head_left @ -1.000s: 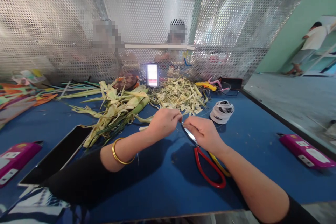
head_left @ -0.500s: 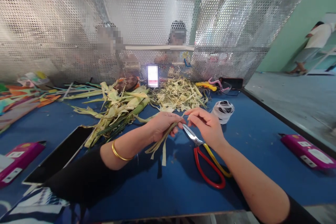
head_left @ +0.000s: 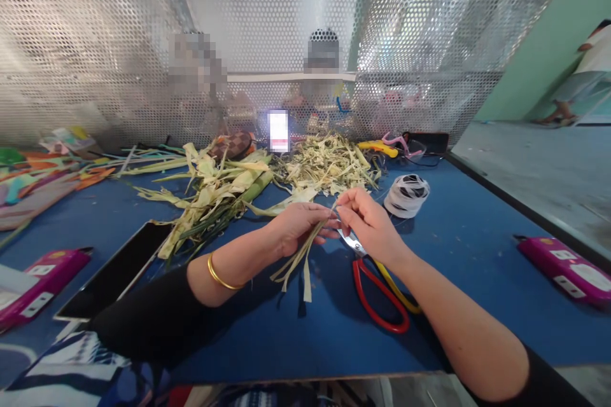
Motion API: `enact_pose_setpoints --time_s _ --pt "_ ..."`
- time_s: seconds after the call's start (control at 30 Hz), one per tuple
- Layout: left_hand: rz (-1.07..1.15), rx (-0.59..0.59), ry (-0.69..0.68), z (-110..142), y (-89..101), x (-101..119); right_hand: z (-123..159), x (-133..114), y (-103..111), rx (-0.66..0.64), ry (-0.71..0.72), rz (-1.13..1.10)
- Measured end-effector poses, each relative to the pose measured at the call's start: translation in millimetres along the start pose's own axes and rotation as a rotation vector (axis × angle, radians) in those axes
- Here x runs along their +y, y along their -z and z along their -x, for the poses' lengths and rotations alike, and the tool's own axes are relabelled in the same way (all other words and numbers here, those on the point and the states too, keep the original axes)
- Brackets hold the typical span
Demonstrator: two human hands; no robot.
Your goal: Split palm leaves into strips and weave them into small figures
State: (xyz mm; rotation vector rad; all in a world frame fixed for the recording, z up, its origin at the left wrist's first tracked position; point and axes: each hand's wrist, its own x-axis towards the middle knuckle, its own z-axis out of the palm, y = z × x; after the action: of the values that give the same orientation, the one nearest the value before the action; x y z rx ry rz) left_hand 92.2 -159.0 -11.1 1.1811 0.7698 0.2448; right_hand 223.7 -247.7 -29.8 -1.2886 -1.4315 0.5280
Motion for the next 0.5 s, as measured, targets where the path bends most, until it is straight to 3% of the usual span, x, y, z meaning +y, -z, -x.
enact_pose_setpoints --time_s 0.27,0.5 --pt "0.112 0.235 0.004 10.9 -6.1 -5.6 1.7 0.4 -3.0 -0.035 -0.085 0.301" --pt "0.267 0.373 0.012 25.8 -4.9 -17.1 3.0 2.4 -11.2 -0.085 -0.099 0.371"
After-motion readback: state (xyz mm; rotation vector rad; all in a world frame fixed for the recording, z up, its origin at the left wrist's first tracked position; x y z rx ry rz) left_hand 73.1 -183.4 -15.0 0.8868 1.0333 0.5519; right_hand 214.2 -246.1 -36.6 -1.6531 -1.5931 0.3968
